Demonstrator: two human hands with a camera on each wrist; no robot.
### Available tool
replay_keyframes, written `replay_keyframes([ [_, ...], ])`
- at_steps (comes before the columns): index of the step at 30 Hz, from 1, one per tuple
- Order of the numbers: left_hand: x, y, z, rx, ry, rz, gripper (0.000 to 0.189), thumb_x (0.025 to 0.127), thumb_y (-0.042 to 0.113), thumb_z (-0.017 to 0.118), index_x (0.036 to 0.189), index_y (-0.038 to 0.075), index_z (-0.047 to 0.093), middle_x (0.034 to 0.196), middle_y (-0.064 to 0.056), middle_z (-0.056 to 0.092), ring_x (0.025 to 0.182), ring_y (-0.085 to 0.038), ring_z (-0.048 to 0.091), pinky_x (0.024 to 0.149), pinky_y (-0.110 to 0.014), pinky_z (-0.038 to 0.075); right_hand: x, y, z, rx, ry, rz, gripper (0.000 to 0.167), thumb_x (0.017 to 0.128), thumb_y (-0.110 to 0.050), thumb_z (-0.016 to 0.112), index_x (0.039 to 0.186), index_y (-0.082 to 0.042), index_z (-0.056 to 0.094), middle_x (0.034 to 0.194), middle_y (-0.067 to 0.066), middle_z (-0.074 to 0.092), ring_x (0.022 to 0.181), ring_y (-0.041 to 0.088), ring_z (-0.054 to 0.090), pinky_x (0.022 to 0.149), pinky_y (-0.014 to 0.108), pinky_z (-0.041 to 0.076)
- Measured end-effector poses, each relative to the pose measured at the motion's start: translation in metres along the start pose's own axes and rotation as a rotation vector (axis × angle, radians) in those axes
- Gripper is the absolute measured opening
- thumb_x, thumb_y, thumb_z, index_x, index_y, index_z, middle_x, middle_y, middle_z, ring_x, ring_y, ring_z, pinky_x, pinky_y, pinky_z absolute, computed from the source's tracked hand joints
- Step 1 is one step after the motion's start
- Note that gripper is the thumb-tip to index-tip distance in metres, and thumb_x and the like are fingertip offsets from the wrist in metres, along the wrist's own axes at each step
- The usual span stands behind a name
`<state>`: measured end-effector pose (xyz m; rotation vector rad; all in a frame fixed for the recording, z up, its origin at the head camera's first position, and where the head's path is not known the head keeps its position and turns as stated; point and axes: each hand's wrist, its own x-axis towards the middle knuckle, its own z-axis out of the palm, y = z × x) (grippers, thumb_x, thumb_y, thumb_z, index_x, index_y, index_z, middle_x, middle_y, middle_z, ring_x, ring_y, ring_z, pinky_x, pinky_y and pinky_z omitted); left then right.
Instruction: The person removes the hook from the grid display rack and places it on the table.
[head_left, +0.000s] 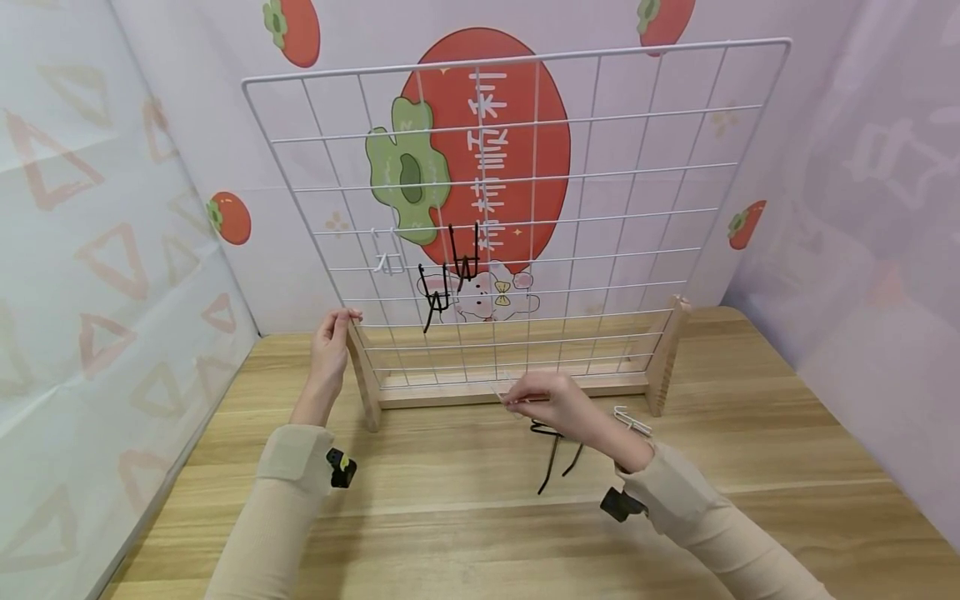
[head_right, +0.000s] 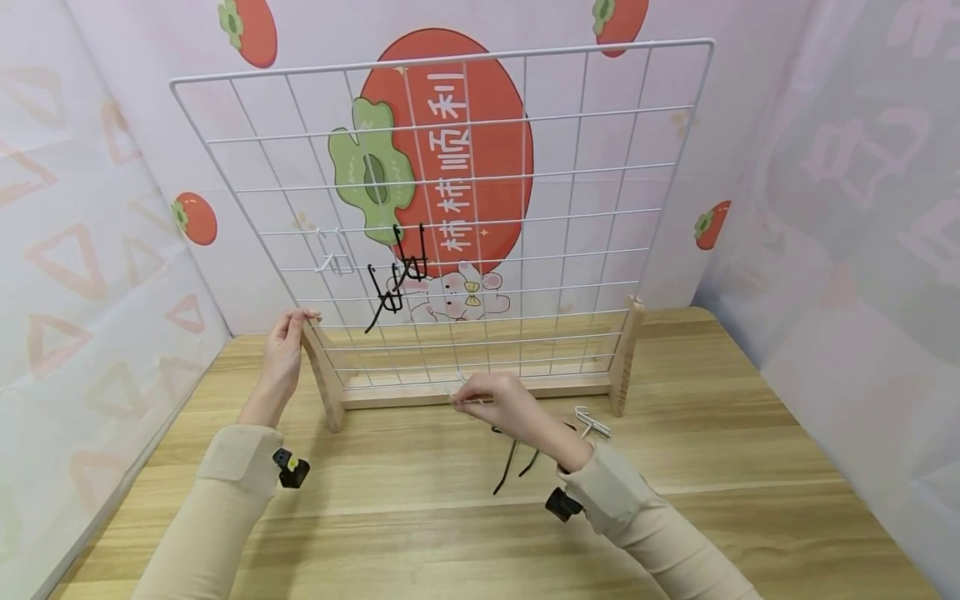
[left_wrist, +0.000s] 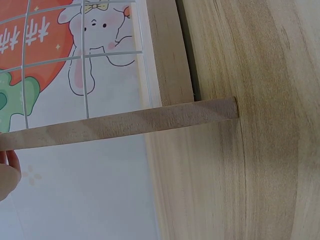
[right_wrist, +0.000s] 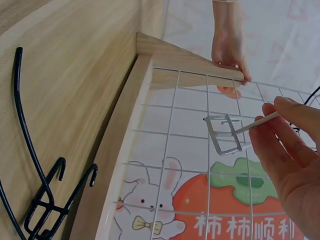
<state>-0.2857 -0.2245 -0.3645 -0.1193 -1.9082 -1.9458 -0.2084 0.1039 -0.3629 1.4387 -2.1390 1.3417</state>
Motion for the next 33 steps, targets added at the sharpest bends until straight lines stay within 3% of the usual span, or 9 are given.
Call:
replay_keyframes([
  [13, 0.0, -0.001, 0.0, -0.012, 0.004, 0.004, 0.017, 0.093, 0.027, 0.043, 0.083, 0.018, 0.053, 0.089, 0.009, 0.055, 0.1, -0.007, 0.044, 0.095, -0.021, 0.028, -0.013, 0.011, 0.008, -0.012, -0.06, 0.032, 0.014, 0.074, 0.01, 0.063, 0.086, 0.002, 0.065, 0.08, 0.011, 0.064, 0.073, 0.02, 0.061, 0.064, 0.022, 0.051],
  [22, 0.001, -0.001, -0.001, 0.004, 0.001, -0.01, 0.017, 0.093, 0.027, 0.041, 0.084, 0.019, 0.053, 0.091, 0.007, 0.055, 0.102, -0.006, 0.043, 0.098, -0.023, 0.027, -0.022, 0.014, 0.012, -0.016, -0.156, 0.195, 0.011, 0.079, 0.004, 0.061, 0.088, 0.0, 0.065, 0.084, 0.01, 0.064, 0.078, 0.018, 0.062, 0.069, 0.02, 0.05],
  [33, -0.001, 0.001, -0.002, 0.068, -0.014, -0.039, 0.019, 0.092, 0.035, 0.04, 0.087, 0.021, 0.052, 0.094, 0.011, 0.053, 0.113, -0.01, 0.039, 0.102, -0.028, 0.022, -0.029, 0.017, 0.014, -0.022, -0.224, 0.299, 0.01, 0.081, 0.0, 0.061, 0.089, -0.002, 0.066, 0.085, 0.01, 0.065, 0.077, 0.009, 0.061, 0.064, 0.02, 0.05],
])
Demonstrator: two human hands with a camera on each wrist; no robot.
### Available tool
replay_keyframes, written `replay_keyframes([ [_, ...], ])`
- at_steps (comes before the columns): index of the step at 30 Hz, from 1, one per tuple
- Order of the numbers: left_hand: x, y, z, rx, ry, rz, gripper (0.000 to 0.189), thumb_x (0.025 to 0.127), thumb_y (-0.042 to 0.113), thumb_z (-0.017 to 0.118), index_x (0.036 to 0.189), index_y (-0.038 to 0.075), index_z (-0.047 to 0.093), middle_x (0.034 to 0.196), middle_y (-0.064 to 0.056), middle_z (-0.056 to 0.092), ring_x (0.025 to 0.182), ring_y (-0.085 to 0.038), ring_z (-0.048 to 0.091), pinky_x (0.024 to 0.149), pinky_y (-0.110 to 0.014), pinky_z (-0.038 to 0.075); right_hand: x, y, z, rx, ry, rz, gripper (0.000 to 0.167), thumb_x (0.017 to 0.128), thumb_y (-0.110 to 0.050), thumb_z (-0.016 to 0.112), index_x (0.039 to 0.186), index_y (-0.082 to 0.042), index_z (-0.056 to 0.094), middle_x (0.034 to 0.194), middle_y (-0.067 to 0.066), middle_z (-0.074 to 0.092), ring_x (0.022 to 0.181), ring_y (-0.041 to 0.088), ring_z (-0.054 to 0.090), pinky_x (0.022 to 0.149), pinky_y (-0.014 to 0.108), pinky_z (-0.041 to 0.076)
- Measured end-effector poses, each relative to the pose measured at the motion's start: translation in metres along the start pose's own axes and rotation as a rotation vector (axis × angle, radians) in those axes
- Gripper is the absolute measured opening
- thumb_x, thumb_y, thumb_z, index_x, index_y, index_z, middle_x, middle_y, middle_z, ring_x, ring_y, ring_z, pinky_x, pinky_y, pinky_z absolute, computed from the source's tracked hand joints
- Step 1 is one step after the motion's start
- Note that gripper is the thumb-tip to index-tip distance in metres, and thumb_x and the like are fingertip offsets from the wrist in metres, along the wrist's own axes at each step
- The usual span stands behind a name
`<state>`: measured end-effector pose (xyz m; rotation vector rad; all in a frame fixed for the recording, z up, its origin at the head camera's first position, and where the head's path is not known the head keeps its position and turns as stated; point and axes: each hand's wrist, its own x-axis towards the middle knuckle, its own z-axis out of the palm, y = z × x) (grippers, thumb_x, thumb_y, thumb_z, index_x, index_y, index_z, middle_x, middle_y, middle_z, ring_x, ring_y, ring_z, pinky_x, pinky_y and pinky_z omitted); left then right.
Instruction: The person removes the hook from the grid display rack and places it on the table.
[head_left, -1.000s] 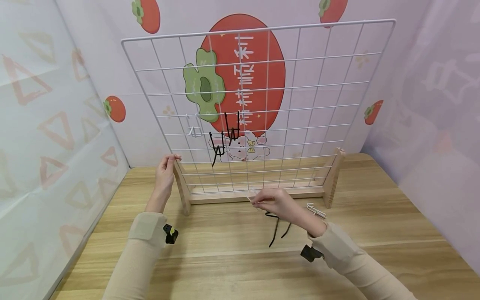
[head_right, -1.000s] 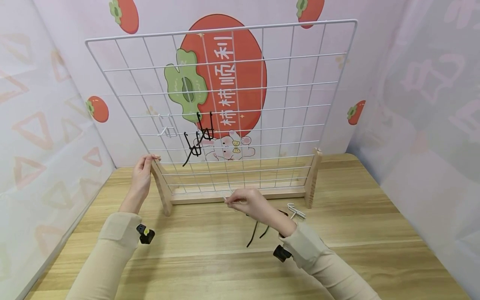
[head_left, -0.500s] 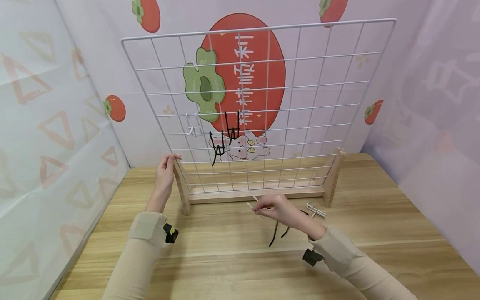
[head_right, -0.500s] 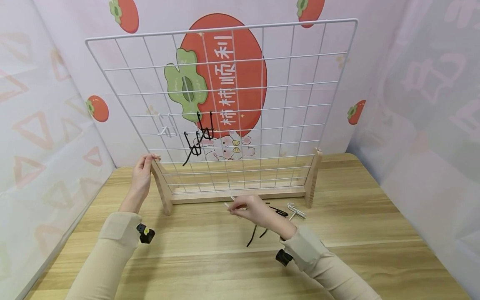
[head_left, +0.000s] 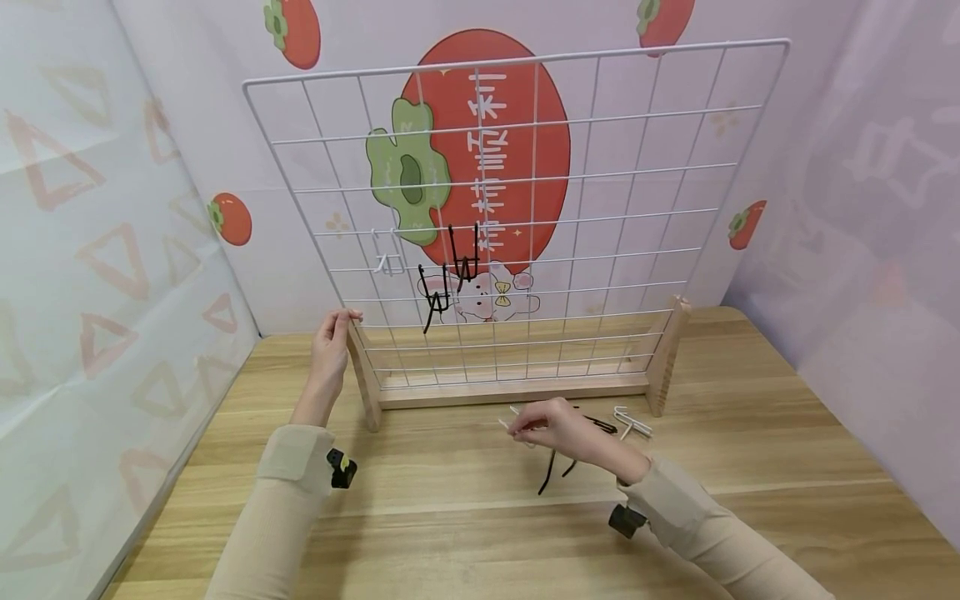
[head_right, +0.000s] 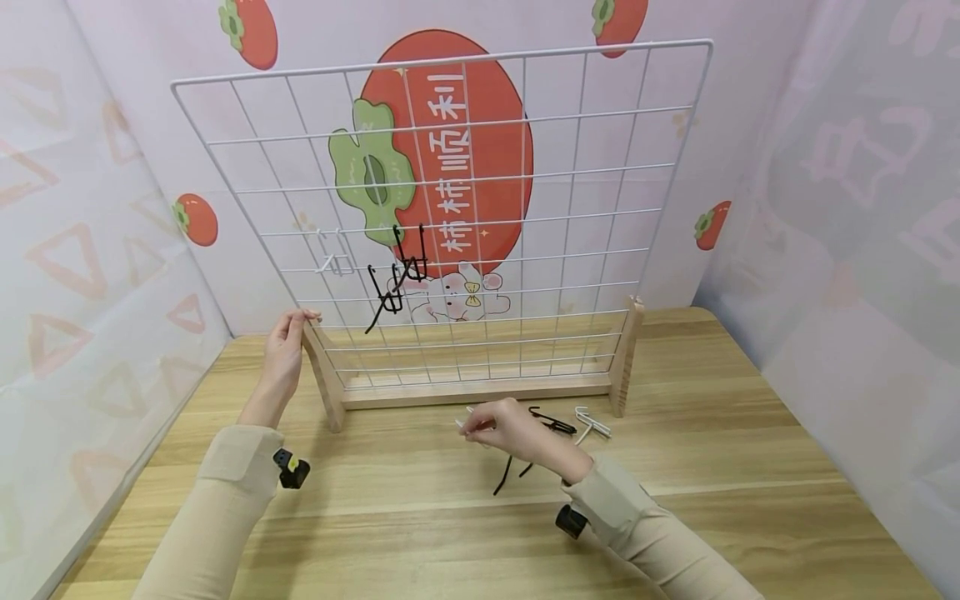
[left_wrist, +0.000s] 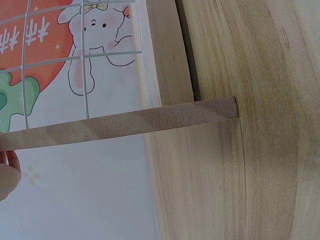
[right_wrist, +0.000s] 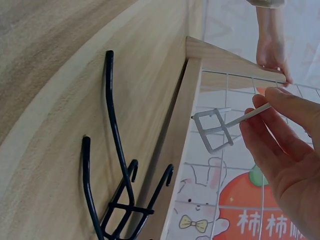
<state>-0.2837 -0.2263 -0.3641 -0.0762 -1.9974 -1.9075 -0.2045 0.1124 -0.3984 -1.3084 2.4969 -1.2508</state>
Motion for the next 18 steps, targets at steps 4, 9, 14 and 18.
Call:
replay_keyframes([
  [4, 0.0, 0.0, 0.0, -0.008, 0.0, -0.003, 0.019, 0.092, 0.035, 0.04, 0.088, 0.02, 0.052, 0.095, 0.011, 0.053, 0.113, -0.011, 0.039, 0.103, -0.029, 0.023, 0.0, 0.003, 0.002, -0.017, -0.017, 0.019, 0.01, 0.081, -0.001, 0.061, 0.089, -0.002, 0.066, 0.085, 0.006, 0.065, 0.077, 0.009, 0.06, 0.065, 0.019, 0.05],
  [9, 0.0, -0.001, 0.0, -0.013, -0.004, -0.002, 0.019, 0.092, 0.035, 0.041, 0.088, 0.02, 0.052, 0.095, 0.011, 0.053, 0.113, -0.01, 0.038, 0.103, -0.029, 0.022, -0.001, 0.007, 0.004, -0.04, -0.033, 0.017, 0.009, 0.081, 0.0, 0.061, 0.088, -0.002, 0.067, 0.084, 0.007, 0.065, 0.077, 0.011, 0.06, 0.065, 0.019, 0.049],
  [14, 0.0, -0.001, 0.0, -0.019, -0.004, -0.002, 0.019, 0.092, 0.035, 0.041, 0.087, 0.02, 0.052, 0.093, 0.012, 0.054, 0.111, -0.009, 0.039, 0.102, -0.029, 0.023, -0.001, 0.009, 0.006, -0.063, -0.04, 0.021, 0.008, 0.08, -0.001, 0.062, 0.087, -0.003, 0.067, 0.083, 0.005, 0.065, 0.076, 0.009, 0.06, 0.064, 0.018, 0.049],
  [18, 0.0, -0.001, 0.0, -0.022, -0.003, -0.004, 0.019, 0.092, 0.034, 0.041, 0.087, 0.02, 0.052, 0.092, 0.011, 0.054, 0.109, -0.008, 0.04, 0.102, -0.028, 0.023, -0.002, 0.012, 0.007, -0.087, -0.042, 0.024, 0.006, 0.079, -0.002, 0.063, 0.084, -0.002, 0.067, 0.081, 0.003, 0.065, 0.073, 0.007, 0.059, 0.062, 0.018, 0.048],
])
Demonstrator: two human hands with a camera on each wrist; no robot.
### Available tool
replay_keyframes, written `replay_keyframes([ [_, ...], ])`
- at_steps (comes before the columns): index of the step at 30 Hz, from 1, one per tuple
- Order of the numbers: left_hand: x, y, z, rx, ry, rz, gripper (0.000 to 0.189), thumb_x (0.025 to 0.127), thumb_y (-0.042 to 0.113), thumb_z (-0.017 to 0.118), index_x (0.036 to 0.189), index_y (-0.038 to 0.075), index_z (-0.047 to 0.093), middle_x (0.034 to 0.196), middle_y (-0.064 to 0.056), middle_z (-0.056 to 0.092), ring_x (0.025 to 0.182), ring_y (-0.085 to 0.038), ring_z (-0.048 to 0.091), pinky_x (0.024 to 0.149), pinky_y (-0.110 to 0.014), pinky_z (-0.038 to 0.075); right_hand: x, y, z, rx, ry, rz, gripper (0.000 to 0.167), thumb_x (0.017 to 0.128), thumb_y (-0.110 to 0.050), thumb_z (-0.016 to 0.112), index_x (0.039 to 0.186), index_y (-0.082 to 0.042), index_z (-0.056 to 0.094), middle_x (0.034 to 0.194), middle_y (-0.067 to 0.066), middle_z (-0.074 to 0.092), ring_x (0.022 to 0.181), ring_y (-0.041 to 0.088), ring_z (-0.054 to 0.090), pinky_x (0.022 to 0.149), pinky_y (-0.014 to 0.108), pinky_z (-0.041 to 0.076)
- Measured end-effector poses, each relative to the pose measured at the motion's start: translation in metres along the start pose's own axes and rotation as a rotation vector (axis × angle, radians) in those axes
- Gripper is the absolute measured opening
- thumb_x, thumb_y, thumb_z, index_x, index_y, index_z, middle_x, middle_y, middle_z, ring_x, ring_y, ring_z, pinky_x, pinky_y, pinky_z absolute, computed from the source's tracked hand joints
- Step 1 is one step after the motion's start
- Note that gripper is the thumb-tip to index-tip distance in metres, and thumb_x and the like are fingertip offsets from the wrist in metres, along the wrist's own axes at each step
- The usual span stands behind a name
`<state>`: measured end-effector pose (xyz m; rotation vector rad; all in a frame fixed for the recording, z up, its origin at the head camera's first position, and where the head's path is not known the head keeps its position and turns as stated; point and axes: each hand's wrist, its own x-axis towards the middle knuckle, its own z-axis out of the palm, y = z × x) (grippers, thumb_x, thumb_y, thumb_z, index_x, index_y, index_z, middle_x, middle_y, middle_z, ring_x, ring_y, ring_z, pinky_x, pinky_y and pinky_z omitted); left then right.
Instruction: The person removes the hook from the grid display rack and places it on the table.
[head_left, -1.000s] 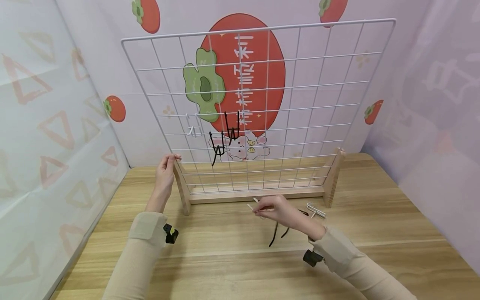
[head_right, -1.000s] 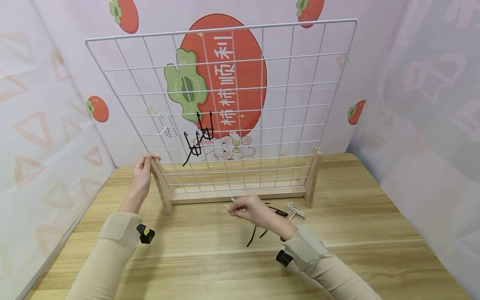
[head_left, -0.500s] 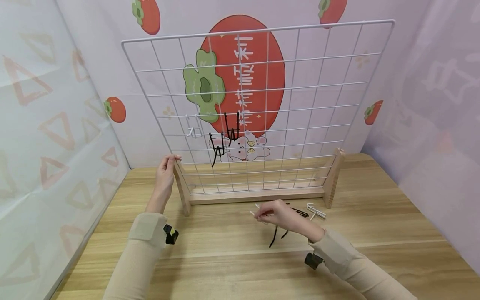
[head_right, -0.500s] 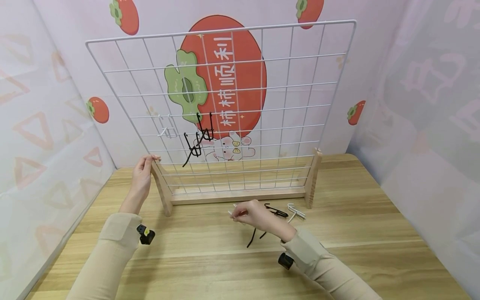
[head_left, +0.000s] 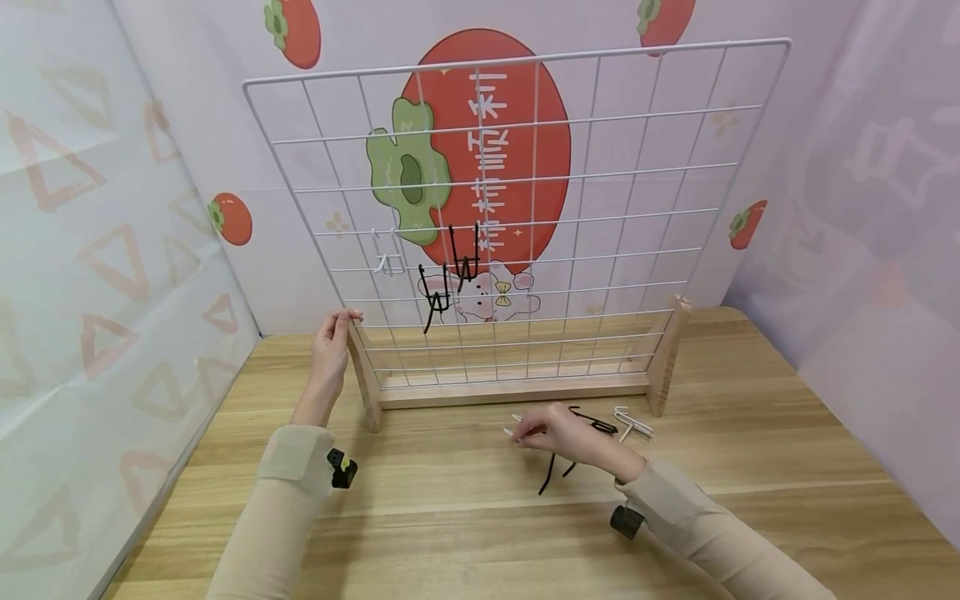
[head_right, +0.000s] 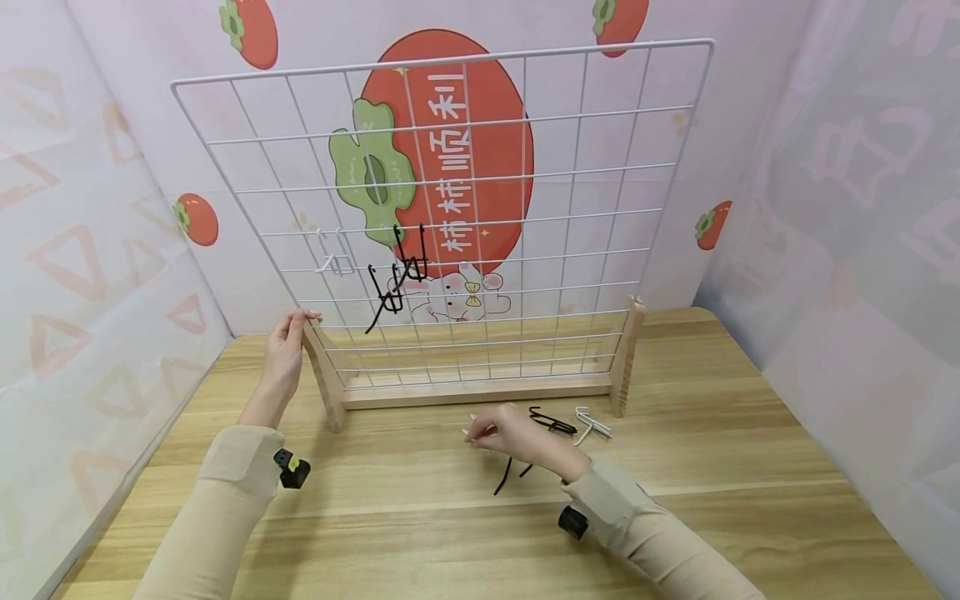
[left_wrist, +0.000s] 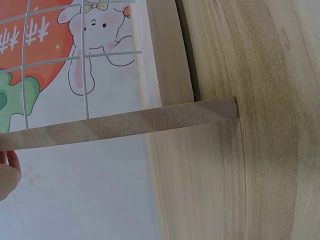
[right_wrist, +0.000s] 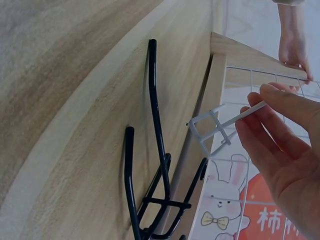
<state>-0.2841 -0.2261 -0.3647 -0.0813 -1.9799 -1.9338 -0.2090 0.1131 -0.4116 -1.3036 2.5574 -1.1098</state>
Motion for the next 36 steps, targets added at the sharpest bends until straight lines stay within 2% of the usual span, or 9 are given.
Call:
replay_keyframes([
  [13, 0.001, -0.001, 0.0, 0.001, 0.004, 0.012, 0.017, 0.093, 0.033, 0.041, 0.087, 0.021, 0.052, 0.092, 0.01, 0.054, 0.112, -0.01, 0.039, 0.103, -0.028, 0.022, 0.0, 0.009, 0.005, -0.023, -0.037, 0.026, 0.005, 0.079, -0.002, 0.064, 0.082, -0.001, 0.068, 0.08, 0.002, 0.065, 0.072, 0.006, 0.057, 0.059, 0.016, 0.047],
  [23, -0.001, 0.001, 0.001, -0.003, 0.012, 0.024, 0.022, 0.094, 0.029, 0.04, 0.092, 0.012, 0.053, 0.095, 0.006, 0.055, 0.109, -0.007, 0.04, 0.102, -0.026, 0.023, -0.001, 0.014, 0.008, -0.048, -0.06, 0.036, 0.005, 0.079, -0.002, 0.064, 0.082, -0.003, 0.068, 0.082, 0.002, 0.064, 0.075, 0.007, 0.058, 0.063, 0.015, 0.047],
  [36, 0.0, 0.0, 0.0, 0.005, -0.002, 0.019, 0.018, 0.093, 0.032, 0.04, 0.087, 0.019, 0.052, 0.093, 0.01, 0.054, 0.111, -0.009, 0.039, 0.103, -0.029, 0.022, -0.002, 0.013, 0.009, -0.065, -0.1, 0.067, 0.006, 0.079, -0.004, 0.064, 0.083, -0.006, 0.069, 0.084, 0.001, 0.064, 0.079, 0.007, 0.058, 0.062, 0.015, 0.047],
])
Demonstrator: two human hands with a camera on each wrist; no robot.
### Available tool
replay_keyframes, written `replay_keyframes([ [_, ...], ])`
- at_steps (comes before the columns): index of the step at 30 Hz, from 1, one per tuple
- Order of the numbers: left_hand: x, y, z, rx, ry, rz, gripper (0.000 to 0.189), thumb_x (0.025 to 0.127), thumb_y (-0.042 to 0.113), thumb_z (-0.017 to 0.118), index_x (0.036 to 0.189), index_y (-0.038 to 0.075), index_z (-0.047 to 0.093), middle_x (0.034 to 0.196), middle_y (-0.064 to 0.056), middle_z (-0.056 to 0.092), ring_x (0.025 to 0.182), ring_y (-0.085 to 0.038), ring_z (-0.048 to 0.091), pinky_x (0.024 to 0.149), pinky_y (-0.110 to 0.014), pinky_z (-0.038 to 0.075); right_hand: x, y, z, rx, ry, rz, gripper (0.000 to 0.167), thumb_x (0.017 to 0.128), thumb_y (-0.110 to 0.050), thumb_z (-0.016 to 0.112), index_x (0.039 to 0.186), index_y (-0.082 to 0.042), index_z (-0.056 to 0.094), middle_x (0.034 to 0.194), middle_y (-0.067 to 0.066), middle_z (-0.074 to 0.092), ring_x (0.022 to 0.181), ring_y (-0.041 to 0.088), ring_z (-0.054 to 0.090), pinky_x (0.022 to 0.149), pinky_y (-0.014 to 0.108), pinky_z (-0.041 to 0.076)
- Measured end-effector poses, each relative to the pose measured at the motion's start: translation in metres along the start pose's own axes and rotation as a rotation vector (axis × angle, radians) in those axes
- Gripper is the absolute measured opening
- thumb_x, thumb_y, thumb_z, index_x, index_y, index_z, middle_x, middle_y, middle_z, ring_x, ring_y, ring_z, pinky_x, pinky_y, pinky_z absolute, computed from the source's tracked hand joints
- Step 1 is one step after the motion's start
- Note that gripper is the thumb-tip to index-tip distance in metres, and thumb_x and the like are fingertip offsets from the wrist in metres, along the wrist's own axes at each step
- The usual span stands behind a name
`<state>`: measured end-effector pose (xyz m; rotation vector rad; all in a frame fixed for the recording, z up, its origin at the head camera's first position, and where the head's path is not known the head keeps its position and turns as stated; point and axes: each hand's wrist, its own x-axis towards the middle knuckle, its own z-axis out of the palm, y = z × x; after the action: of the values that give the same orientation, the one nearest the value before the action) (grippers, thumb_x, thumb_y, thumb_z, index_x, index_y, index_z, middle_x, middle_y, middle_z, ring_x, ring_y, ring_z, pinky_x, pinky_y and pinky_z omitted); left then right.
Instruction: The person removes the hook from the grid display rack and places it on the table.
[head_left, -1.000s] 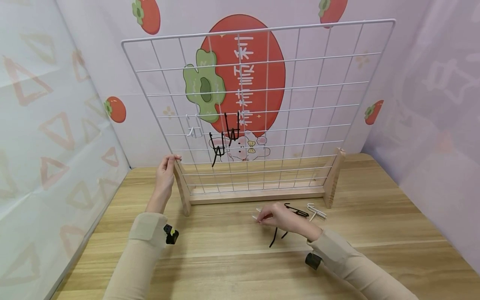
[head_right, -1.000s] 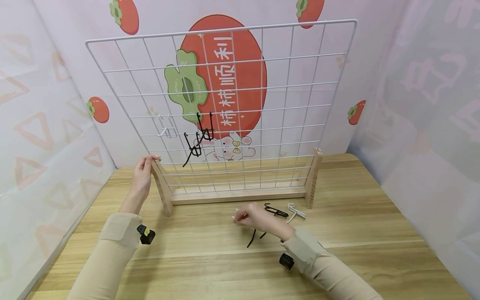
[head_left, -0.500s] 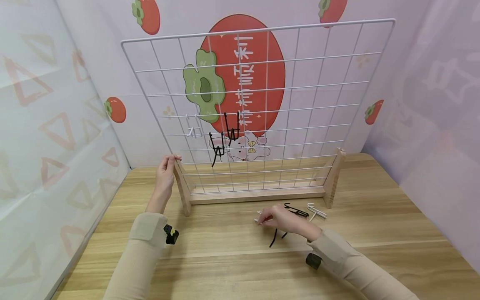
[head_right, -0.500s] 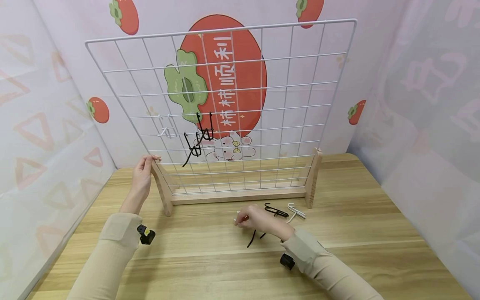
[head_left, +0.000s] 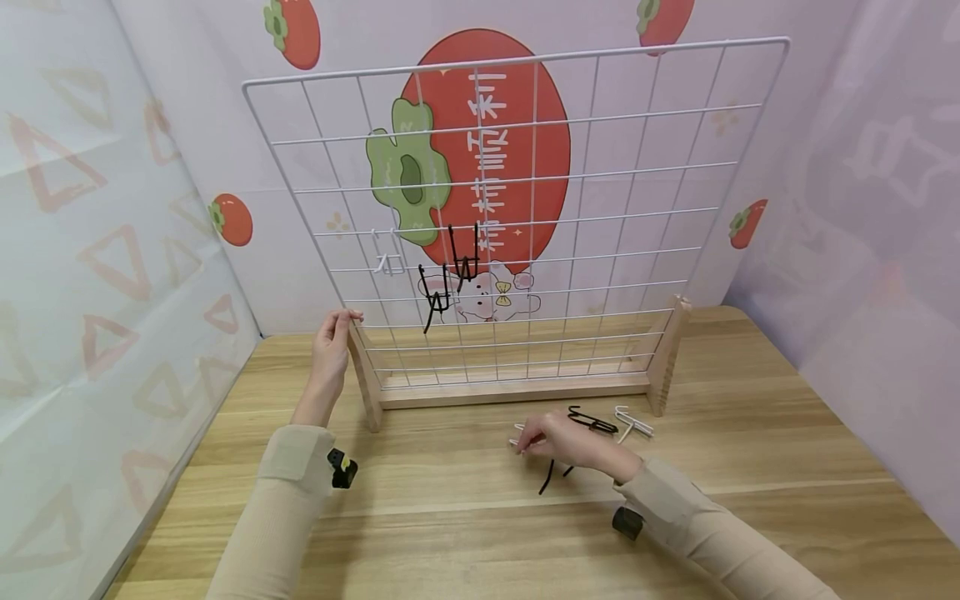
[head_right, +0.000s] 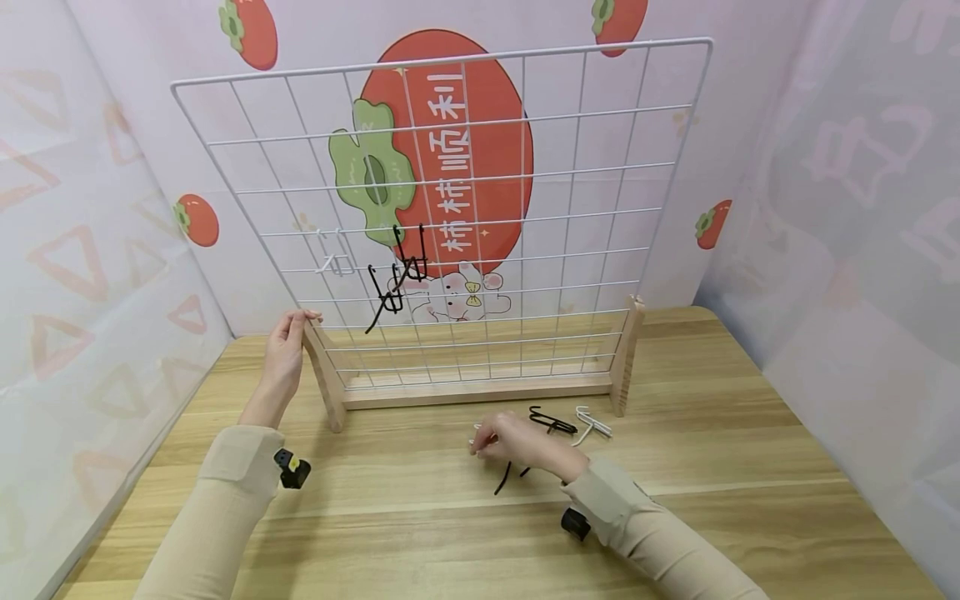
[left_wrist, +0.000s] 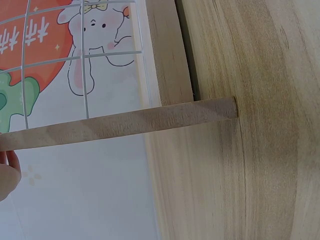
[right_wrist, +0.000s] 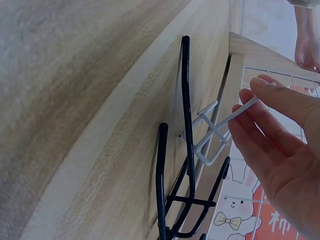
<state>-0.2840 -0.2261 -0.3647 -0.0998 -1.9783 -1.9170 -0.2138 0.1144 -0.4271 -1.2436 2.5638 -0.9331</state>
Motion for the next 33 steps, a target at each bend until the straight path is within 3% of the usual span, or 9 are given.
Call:
replay_keyframes([
  [12, 0.0003, -0.0001, 0.0008, 0.006, 0.006, -0.007, 0.018, 0.093, 0.032, 0.04, 0.088, 0.019, 0.052, 0.094, 0.011, 0.054, 0.113, -0.01, 0.039, 0.103, -0.028, 0.022, -0.0017, -0.0015, 0.0007, 0.011, -0.021, 0.005, 0.007, 0.079, -0.005, 0.064, 0.083, -0.007, 0.069, 0.083, -0.001, 0.063, 0.078, 0.007, 0.057, 0.062, 0.016, 0.047],
  [33, 0.0006, -0.0012, 0.0011, 0.003, 0.021, 0.006, 0.02, 0.092, 0.032, 0.041, 0.087, 0.017, 0.053, 0.094, 0.009, 0.055, 0.106, -0.006, 0.042, 0.1, -0.026, 0.025, -0.0034, -0.0022, 0.0072, -0.121, -0.003, -0.061, 0.004, 0.076, -0.008, 0.069, 0.077, -0.012, 0.069, 0.078, -0.007, 0.063, 0.08, 0.006, 0.058, 0.069, 0.017, 0.046],
])
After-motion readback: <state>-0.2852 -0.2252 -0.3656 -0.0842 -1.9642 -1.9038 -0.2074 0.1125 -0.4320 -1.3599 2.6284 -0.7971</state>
